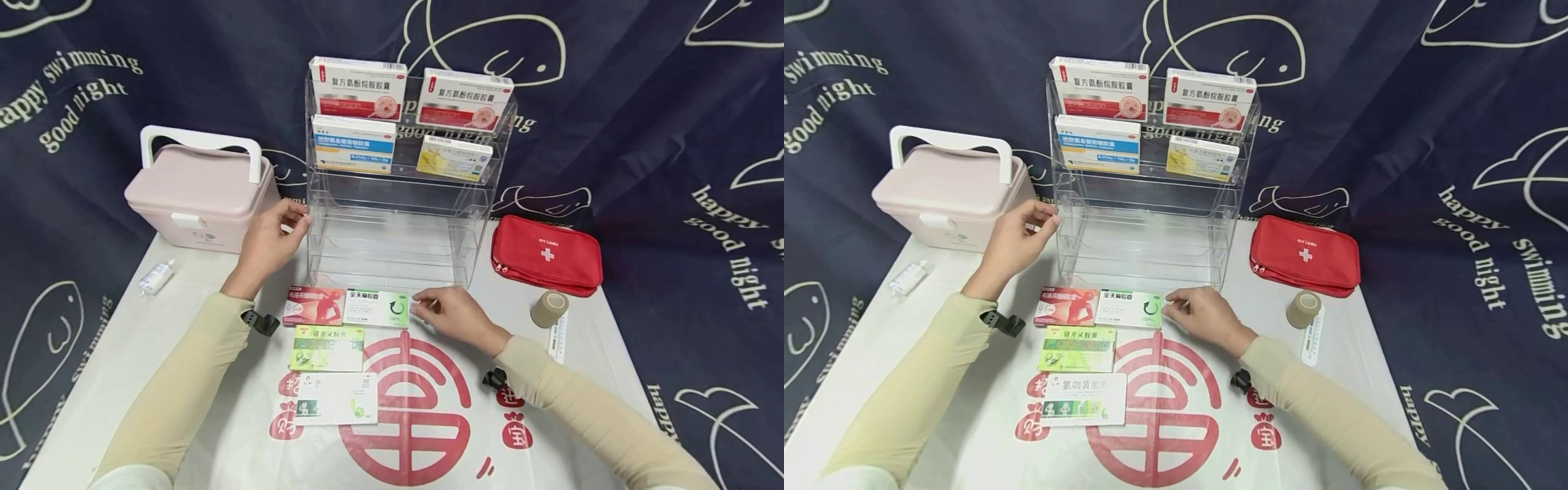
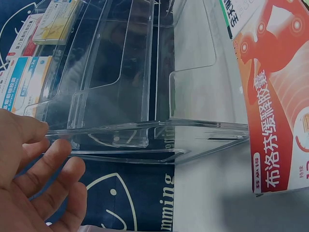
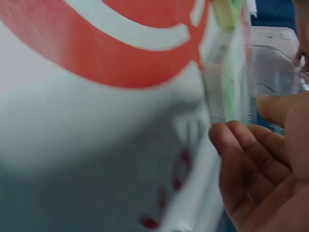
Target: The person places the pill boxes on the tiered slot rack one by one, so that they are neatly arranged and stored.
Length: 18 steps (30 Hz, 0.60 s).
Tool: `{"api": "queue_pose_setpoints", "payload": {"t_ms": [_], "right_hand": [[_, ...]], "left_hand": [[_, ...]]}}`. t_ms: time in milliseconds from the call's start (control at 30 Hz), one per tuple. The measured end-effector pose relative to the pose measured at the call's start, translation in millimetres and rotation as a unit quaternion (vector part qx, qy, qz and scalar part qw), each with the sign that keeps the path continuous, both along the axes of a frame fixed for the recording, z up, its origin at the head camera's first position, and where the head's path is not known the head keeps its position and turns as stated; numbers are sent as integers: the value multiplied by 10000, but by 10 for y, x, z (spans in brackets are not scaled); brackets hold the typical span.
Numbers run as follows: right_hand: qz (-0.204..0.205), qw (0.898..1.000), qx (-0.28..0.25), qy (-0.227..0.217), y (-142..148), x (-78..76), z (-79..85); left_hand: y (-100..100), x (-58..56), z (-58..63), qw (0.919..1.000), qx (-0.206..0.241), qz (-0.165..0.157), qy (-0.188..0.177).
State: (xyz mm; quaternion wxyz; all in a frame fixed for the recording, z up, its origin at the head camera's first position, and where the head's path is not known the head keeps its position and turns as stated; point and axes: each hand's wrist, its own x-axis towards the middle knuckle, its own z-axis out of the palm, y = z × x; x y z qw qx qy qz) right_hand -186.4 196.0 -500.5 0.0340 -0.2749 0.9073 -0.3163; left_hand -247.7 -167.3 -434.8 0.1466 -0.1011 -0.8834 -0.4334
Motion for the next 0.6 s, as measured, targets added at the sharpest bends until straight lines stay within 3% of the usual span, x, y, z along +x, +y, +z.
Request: {"api": "queue_pose_setpoints", "payload": {"t_ms": [133, 300, 600], "right_hand": [[-256, 9991, 46, 335, -71, 58, -145], [-442, 9953, 520, 685, -110, 113, -230], [-590, 9960, 413, 533, -76, 96, -207]], "left_hand": [[3, 6, 1, 10000, 20, -3, 29], [12, 1, -12, 9999, 77, -62, 57], [3, -3, -21, 9999, 62, -88, 105]]}}
